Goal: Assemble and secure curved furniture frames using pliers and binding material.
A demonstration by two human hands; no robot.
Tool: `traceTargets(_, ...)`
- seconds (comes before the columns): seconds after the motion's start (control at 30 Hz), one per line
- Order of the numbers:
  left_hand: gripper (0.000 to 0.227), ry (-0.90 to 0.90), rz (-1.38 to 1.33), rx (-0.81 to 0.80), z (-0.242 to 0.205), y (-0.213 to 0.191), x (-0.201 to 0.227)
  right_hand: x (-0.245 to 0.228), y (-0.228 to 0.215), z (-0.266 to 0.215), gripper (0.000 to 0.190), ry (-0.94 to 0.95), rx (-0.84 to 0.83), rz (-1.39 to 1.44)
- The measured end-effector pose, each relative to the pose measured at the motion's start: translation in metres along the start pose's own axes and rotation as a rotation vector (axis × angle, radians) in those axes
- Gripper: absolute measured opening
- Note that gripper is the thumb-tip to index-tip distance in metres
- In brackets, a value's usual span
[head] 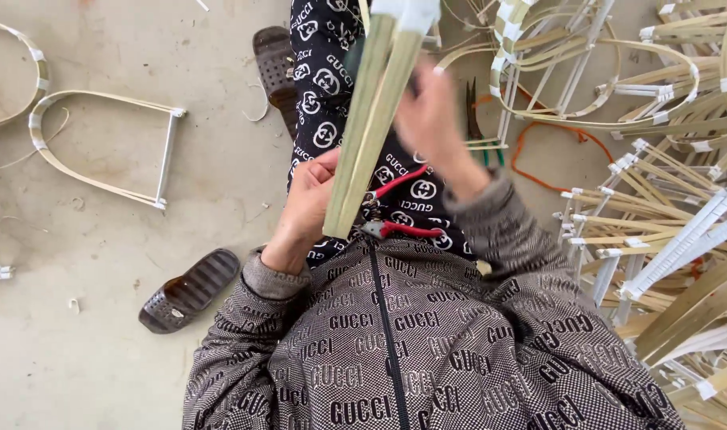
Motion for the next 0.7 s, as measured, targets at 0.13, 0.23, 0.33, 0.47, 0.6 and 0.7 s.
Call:
traceTargets(0.13,0.024,0.026,0.030,0.065,-0.001,-0.005,0.002,0.001,0.033,-0.044,0.015,0.126,-0.116,-0.083)
traceTargets(0.23,0.041,0.052,0.042,-0.012,-0.009,0.005,0.008,0.005,0.014,-0.017,0.022,0.229,-0.031,-0.351)
traceTargets(0.33,0.042,0.005,0.001,0.017,-0.014,0.015,0.015,0.020,-0.009,0.014,0.026,0.051,0.151,-0.182)
traceTargets(0.47,0.044,-0.019,-0.041,0.003,-0.016,0.015,0.012,0.026,-0.022,0.029,0.027,-0.039,0.152,-0.079)
traceTargets(0.6,0.041,-0.015,-0.090,-0.002,-0.013,0.011,0.007,0.019,-0.028,0.036,0.027,0.032,0.033,0.034)
traceTargets(0.7,0.041,-0.005,-0.056,0.085,-0.007,0.015,0.013,0.008,-0.014,0.028,0.022,0.146,-0.054,-0.143)
Point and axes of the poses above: each hand's wrist, its own z-axis towards the middle knuckle, its own y-axis out of the palm, x = y × z, the point moved 1 cm from there along z, towards the middle knuckle, and after that the axes turned 4 degrees about z, right-handed, at the moved point
